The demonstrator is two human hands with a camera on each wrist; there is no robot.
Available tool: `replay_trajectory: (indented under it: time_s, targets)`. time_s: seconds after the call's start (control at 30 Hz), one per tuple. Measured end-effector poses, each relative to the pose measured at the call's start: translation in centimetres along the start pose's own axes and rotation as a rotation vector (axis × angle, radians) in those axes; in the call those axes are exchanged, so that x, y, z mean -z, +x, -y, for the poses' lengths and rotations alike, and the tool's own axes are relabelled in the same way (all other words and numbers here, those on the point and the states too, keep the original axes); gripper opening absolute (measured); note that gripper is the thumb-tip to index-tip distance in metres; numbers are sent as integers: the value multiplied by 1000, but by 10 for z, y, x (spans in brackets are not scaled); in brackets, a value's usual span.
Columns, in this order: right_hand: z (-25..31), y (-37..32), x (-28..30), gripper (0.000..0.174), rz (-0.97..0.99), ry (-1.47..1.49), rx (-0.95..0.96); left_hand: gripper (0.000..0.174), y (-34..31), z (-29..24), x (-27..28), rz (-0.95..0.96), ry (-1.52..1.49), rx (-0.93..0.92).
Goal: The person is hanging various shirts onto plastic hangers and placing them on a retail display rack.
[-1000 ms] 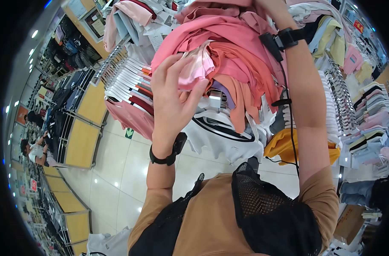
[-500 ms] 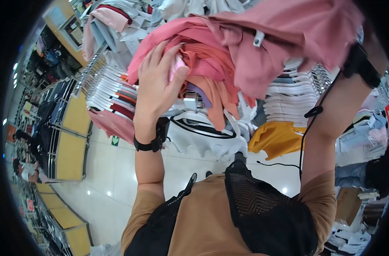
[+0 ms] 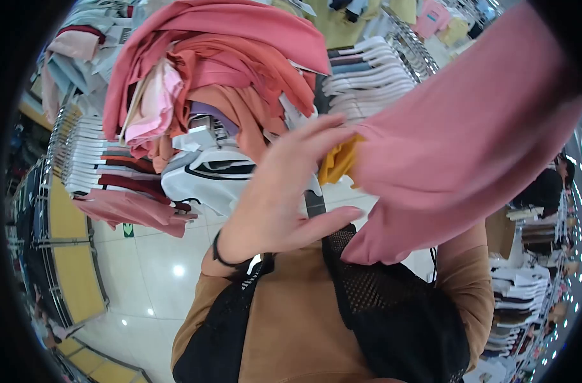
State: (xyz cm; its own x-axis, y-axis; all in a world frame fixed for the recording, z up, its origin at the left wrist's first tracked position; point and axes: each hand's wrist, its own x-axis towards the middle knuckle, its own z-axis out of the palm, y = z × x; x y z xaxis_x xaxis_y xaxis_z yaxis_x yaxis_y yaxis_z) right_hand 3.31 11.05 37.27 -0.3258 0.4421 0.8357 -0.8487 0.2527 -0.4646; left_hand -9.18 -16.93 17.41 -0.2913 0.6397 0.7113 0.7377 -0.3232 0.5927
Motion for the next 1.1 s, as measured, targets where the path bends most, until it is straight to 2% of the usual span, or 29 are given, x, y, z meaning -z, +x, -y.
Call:
replay_trajectory:
  time_s: [0.07,0.13,0.23,0.27,0.3,0.33,0.37,0.4,0.43,0.47,0.5,0.57,0.6,0.63,0.67,0.73,0.77,0.87,0.93,0.97,1.0,1.03,1.1]
  targets:
    - [6,-12,7,17,-11,-21,-6,55,3,2,-29,132,-91,64]
    - [15,-33,11,15,-19,-42,-18,47,2,14,-52,150,-162,30]
    - [18,-65,28,13,-58,-85,-63,31,-1,47,-87,45,-242,9]
    - [18,-81,35,12,-86,-105,-96,30,2,58,-89,30,-197,-126]
    - [16,-98,42,12,-147,-143,-130,30,0,58,-91,40,-205,-120]
    - [14,-118,48,11,-269,-226,-194,30,-5,56,-92,30,-327,55]
    - [10,-146,49,10,-455,-357,-347,30,-8,56,-92,19,-439,233]
    - [5,-171,49,10,-669,-472,-595,30,-10,56,-92,27,-433,241]
    - [0,-192,46,9,-839,-542,-974,31,-9,53,-94,25,-447,248]
    - [-7,-225,68,10,-399,-492,-932,32,-8,50,-95,29,-458,259]
    - [-14,-258,89,12,-2,-378,-819,26,0,42,-100,-3,-414,204]
    - [-24,-259,89,19,584,-617,-839,23,8,36,-110,103,-312,239]
    - [-21,-255,88,21,720,-640,-1044,21,12,31,-116,190,-216,264]
    - [-27,-265,99,28,753,-633,-870,18,18,23,-123,226,-169,305]
    - [-31,-275,103,28,735,-615,-880,18,20,23,-132,247,-161,318]
    - [-39,-290,112,41,590,-348,-823,20,25,25,-154,210,-55,258]
    - [-41,-299,115,50,494,-165,-874,19,29,21,-163,211,-19,315]
    - [-46,-308,123,64,400,-23,-836,16,41,9,-194,215,87,382]
    - [-52,-301,136,55,283,-197,-866,15,47,2,-214,203,69,477]
    - [-56,-304,147,43,221,-219,-846,14,52,-2,-218,227,25,650]
    - [-64,-304,165,36,260,-224,-844,14,54,-3,-224,246,-21,824]
    - [-70,-305,180,34,193,-170,-831,15,53,4,-235,149,-29,654]
    - [-66,-302,209,31,135,-103,-828,13,57,0,-237,186,70,742]
